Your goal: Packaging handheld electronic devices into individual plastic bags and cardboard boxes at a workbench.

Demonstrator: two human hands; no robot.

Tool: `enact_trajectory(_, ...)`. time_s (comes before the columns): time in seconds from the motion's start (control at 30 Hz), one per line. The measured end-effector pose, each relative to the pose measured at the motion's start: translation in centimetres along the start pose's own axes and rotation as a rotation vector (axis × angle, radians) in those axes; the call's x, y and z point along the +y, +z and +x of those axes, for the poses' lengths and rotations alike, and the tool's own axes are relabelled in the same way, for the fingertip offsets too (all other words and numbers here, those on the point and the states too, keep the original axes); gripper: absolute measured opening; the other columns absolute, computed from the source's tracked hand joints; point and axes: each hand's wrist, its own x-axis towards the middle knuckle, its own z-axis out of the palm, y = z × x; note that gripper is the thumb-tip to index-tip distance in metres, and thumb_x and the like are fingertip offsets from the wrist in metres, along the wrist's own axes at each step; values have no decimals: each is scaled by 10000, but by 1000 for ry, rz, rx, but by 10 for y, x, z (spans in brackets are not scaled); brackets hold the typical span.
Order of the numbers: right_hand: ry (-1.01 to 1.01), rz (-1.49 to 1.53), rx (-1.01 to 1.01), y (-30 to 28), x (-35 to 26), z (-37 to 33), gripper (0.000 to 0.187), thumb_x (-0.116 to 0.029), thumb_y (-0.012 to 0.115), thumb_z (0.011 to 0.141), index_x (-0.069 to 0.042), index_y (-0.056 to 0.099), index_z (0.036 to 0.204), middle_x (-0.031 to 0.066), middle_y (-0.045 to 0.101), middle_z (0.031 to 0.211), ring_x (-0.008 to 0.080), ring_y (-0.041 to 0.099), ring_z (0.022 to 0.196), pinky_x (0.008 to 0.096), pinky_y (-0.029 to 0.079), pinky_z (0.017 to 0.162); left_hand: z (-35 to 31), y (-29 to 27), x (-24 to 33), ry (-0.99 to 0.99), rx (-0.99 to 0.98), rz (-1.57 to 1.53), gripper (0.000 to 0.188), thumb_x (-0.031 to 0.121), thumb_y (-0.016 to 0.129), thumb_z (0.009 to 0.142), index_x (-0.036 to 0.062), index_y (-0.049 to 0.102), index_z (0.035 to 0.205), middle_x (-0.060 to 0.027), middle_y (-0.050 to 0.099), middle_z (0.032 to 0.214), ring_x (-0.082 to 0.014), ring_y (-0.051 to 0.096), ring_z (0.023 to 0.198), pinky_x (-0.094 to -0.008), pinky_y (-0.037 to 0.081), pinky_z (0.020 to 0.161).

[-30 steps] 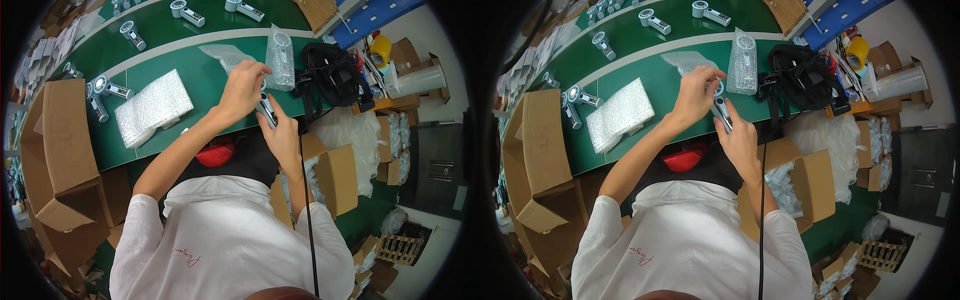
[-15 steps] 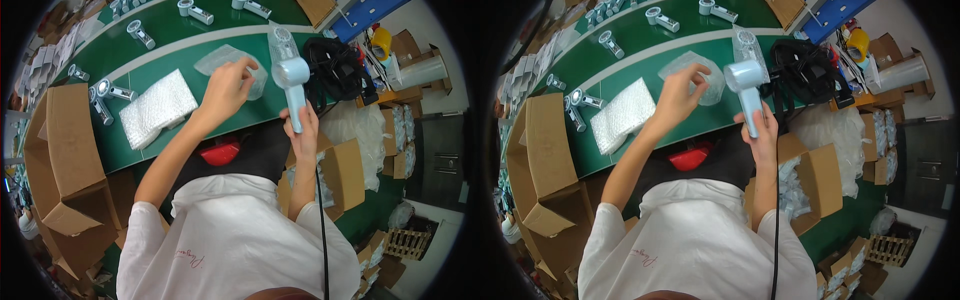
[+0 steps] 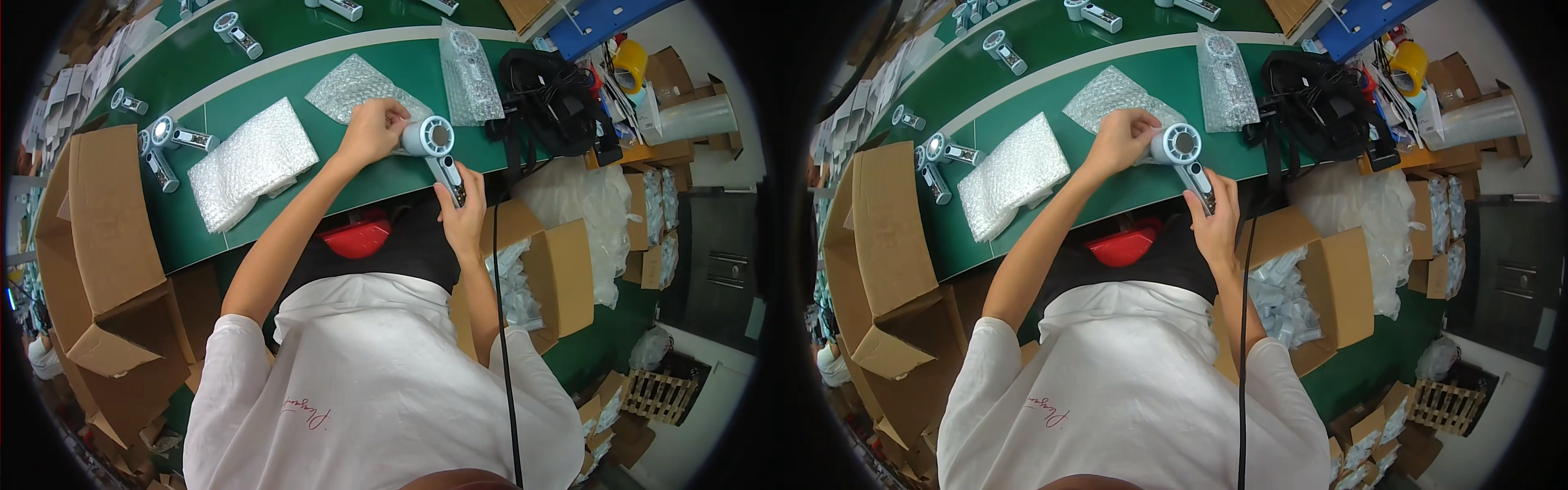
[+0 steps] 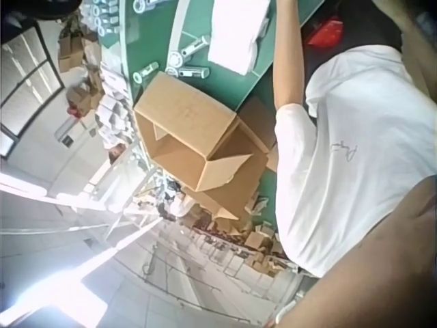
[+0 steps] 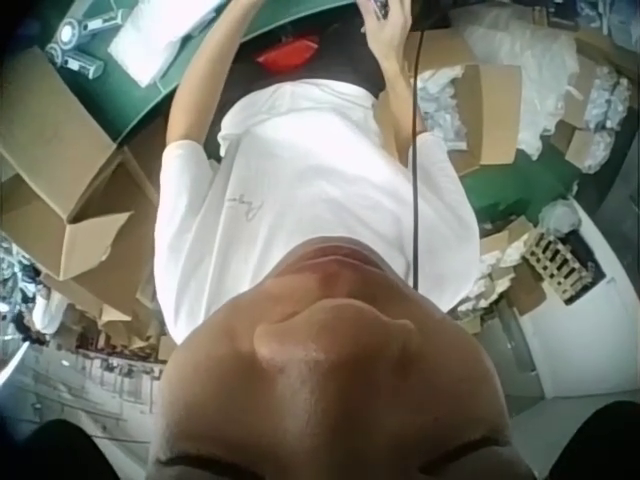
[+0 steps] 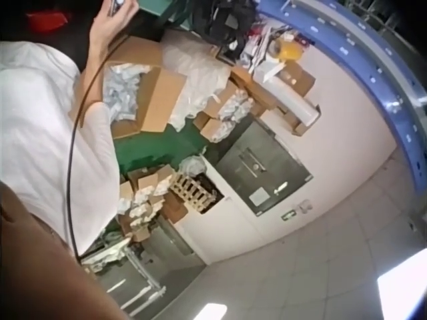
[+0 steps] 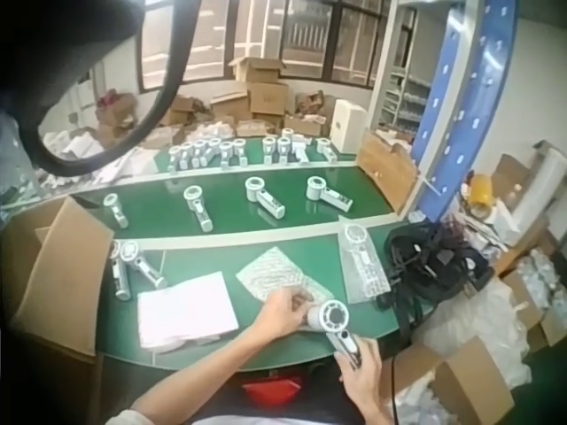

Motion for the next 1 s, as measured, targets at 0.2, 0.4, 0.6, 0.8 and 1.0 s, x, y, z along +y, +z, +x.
enact_trajectory(0.2,-217,-288,-94,-8,-19,13,379,-150,705,888,-5,613,1226,110,606,1007,248,599,825,331,512,666,1,0,8,-115,131,-269,193,-25,663,757,-34,723,941,-113,653,703,-242,566,549,-327,499,557)
enact_trajectory(0.4,-179,-472,-242,-17,-49,43,349,-142,688,900,-17,632,1221,108,658,932,226,598,719,320,504,653,-9,6,62,220,84,25,210,-51,675,773,10,711,971,-73,645,771,-164,561,629,-280,458,586)
enact_trajectory(0.6,360,434,-213,-21,-54,48,398,-156,606,972,-67,543,1354,166,681,863,63,418,431,211,271,353,-37,6,76,502,147,157,196,-67,674,781,24,677,955,-71,614,807,-199,554,708,-302,461,639)
enact_trajectory(0.8,433,818,-96,-14,-82,21,510,-167,543,1010,-90,372,1485,194,677,863,26,350,382,163,205,315,-51,-13,87,590,195,172,215,-71,662,776,31,634,963,-71,591,844,-239,550,785,-333,467,712)
enact_trajectory(1.0,352,814,-182,-14,-83,13,533,-187,508,1028,-103,324,1521,189,660,858,19,320,375,151,188,309,-57,-23,77,485,349,69,241,-69,655,769,34,605,982,-51,580,855,-228,551,824,-344,472,748)
